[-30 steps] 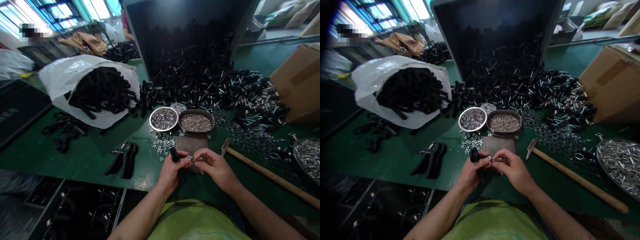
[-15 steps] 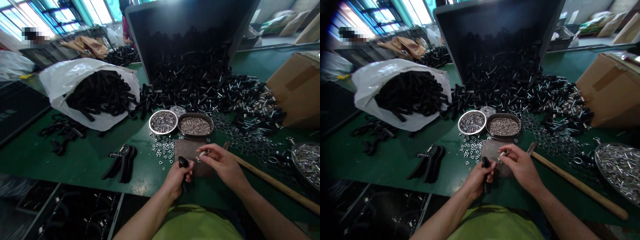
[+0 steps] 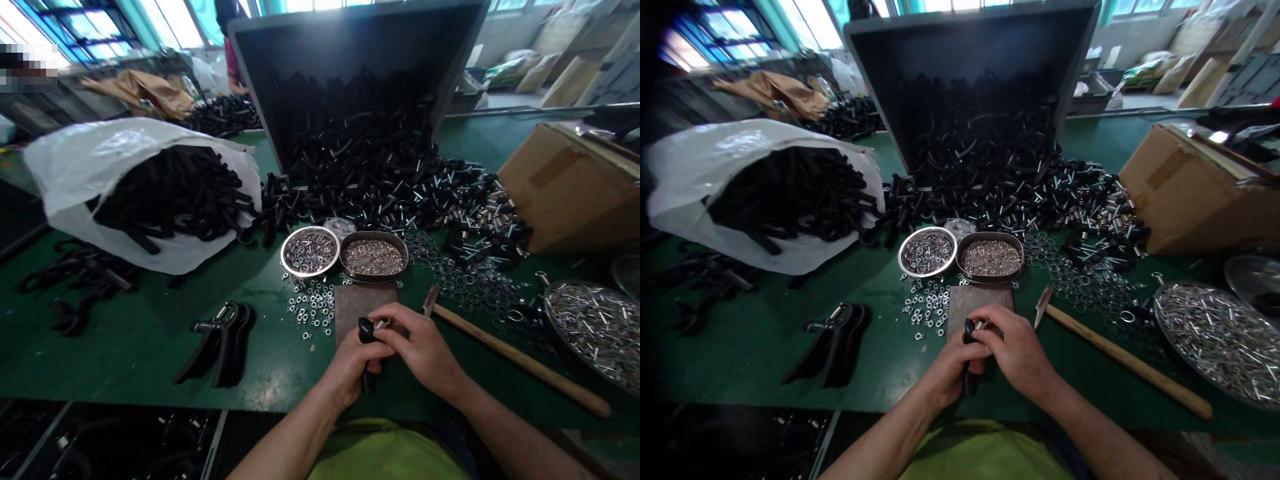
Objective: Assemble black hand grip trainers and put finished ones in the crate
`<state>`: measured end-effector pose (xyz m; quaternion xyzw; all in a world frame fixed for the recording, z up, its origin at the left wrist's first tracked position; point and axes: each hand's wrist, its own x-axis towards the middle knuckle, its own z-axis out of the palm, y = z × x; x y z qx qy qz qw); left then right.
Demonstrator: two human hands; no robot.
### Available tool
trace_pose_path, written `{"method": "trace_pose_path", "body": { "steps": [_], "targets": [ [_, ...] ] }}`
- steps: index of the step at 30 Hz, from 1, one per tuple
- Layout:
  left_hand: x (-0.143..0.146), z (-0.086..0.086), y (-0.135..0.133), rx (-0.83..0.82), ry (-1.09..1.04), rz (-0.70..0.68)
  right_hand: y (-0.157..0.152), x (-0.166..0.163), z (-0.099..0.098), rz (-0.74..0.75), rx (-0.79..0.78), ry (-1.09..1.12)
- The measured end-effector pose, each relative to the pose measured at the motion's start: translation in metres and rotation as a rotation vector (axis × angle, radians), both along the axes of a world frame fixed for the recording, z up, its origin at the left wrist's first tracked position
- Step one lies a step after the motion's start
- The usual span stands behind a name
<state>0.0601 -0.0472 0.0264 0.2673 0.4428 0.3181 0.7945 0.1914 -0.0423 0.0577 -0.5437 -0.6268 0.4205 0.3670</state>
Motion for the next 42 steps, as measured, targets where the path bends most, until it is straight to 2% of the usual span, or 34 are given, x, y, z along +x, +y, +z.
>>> {"method": "trace_pose_path", "body": {
  "steps": [4, 6, 7, 9, 10, 11, 13, 17, 21, 24, 25, 28, 31, 35, 38, 42],
  "targets": [
    [-0.005, 0.007, 0.000, 0.121, 0.240, -0.203, 0.003, 0.005, -0.011, -0.021, -0.060, 0.036],
    [-0.010, 0.006, -0.001, 0.138, 0.259, -0.293, 0.012, 0.015, -0.018, 0.083, -0.100, 0.035],
    [-0.013, 0.005, -0.002, 0.137, 0.234, -0.318, 0.020, 0.024, -0.021, 0.115, -0.103, -0.027],
    [-0.019, 0.001, -0.005, 0.120, 0.158, -0.336, 0.041, 0.048, -0.030, 0.043, -0.059, -0.255],
    [-0.021, 0.000, -0.007, 0.112, 0.136, -0.330, 0.053, 0.062, -0.035, -0.110, 0.004, -0.425],
    [-0.023, -0.001, -0.008, 0.107, 0.130, -0.314, 0.065, 0.076, -0.039, -0.227, 0.037, -0.507],
    [-0.025, -0.003, -0.010, 0.106, 0.148, -0.262, 0.086, 0.102, -0.048, -0.373, 0.069, -0.599],
    [-0.030, -0.004, -0.005, 0.118, 0.186, -0.063, 0.104, 0.123, -0.055, -0.403, 0.109, -0.598],
    [-0.031, -0.007, 0.004, 0.081, 0.136, 0.042, 0.082, 0.096, -0.042, -0.300, 0.154, -0.438],
    [-0.024, -0.007, 0.007, 0.021, 0.069, 0.046, 0.046, 0.056, -0.024, -0.083, 0.020, -0.070],
    [-0.020, -0.006, 0.007, 0.000, 0.047, 0.039, 0.034, 0.043, -0.018, -0.024, -0.015, -0.010],
    [-0.008, -0.004, 0.004, -0.045, -0.003, -0.003, 0.007, 0.011, -0.009, 0.059, -0.028, -0.078],
    [-0.001, -0.003, -0.001, -0.020, 0.025, -0.039, -0.003, -0.001, -0.012, 0.083, -0.037, -0.151],
    [-0.002, -0.007, -0.006, 0.109, 0.159, -0.094, -0.007, 0.002, -0.018, 0.036, 0.007, -0.180],
    [-0.007, -0.011, -0.008, 0.270, 0.312, -0.143, -0.010, 0.003, -0.020, 0.030, 0.061, -0.130],
    [-0.011, -0.015, -0.008, 0.509, 0.505, -0.082, -0.016, -0.001, -0.027, -0.030, 0.144, -0.042]
  ]
}}
